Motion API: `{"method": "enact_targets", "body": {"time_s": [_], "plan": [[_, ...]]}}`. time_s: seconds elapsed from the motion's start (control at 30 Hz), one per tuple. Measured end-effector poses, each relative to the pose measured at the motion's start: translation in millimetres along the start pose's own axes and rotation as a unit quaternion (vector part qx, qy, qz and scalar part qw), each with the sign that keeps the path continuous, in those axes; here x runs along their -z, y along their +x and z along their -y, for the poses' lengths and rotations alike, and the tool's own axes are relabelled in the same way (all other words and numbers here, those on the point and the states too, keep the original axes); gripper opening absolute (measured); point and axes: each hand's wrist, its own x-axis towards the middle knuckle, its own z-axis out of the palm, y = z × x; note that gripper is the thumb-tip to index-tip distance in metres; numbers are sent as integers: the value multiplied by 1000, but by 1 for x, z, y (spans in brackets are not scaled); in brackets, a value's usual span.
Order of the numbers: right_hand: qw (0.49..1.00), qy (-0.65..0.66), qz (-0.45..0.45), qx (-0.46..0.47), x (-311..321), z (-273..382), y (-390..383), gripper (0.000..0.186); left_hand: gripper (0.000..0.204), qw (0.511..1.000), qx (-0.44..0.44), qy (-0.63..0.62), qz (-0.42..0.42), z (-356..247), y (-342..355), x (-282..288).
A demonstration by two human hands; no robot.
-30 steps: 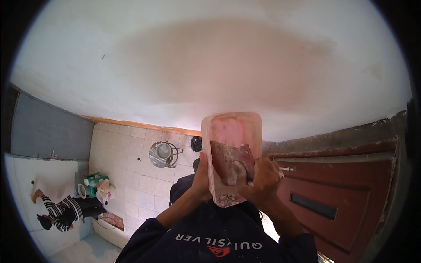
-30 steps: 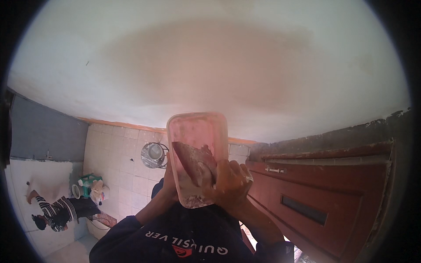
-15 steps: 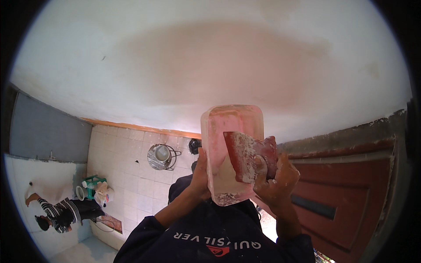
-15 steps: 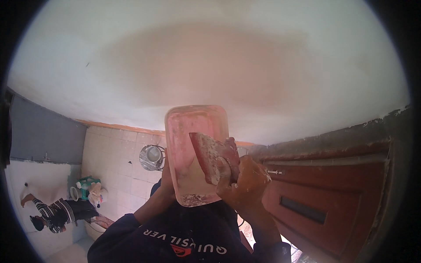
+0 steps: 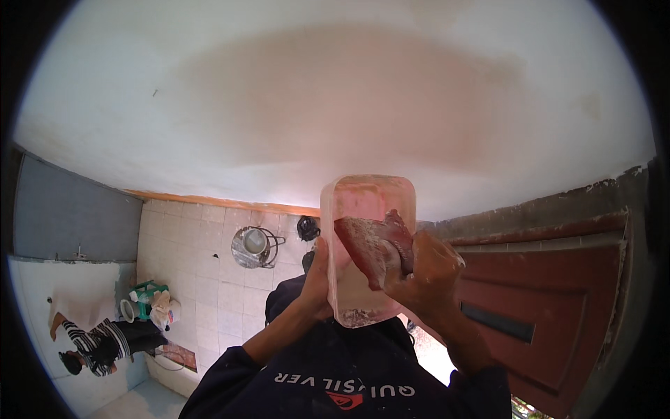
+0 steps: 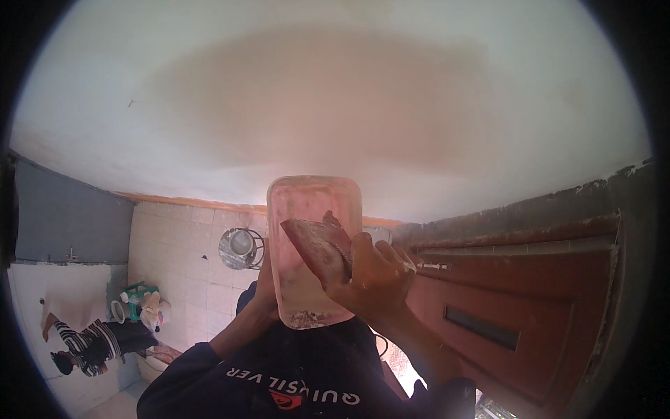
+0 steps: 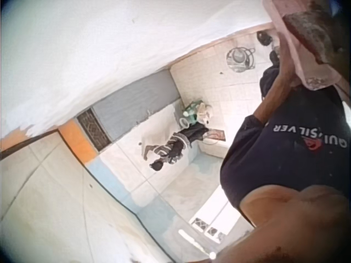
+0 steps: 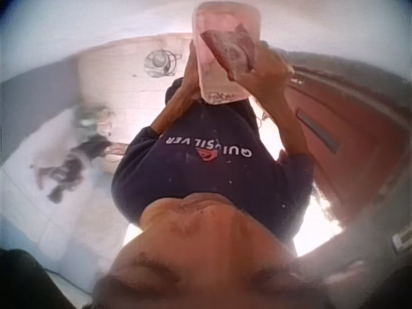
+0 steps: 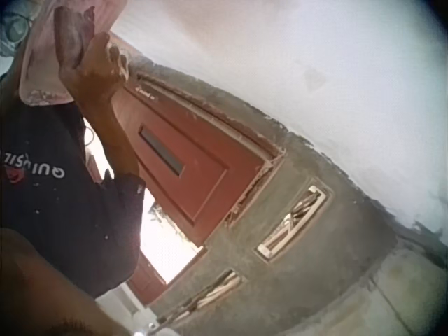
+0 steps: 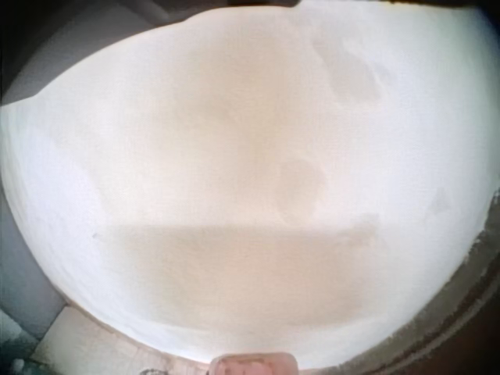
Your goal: The person repeatedly scoops white plaster from a pink container using a red trowel and applies it to the ceiling in broad strokes. The camera is head-mounted and points upward, showing the ceiling surface and the trowel in action.
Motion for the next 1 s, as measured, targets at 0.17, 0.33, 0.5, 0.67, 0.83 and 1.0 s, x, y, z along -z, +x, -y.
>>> {"method": "enact_targets", "body": {"time_s": [0.17,0.33,0.5,0.67,0.83,1.0], "plan": [[1000,-11,-3,23,-9,-6,3,31,81,999,-13,28,9,0,-4,4],[999,-45,21,13,-10,-4,4,32,79,1000,-15,2,19,-1,-7,0],[997,-49,60,10,-9,4,5,32,75,1000,-22,-6,-10,-4,-10,-2],[994,-92,56,35,-3,14,8,34,71,999,-20,-36,-7,-7,-9,-4],[991,-114,68,-1,-11,11,7,38,71,995,-11,-100,-4,-4,-4,-3],[979,49,122,-156,-3,0,16,39,65,987,-9,-159,1,-2,3,1]]}}
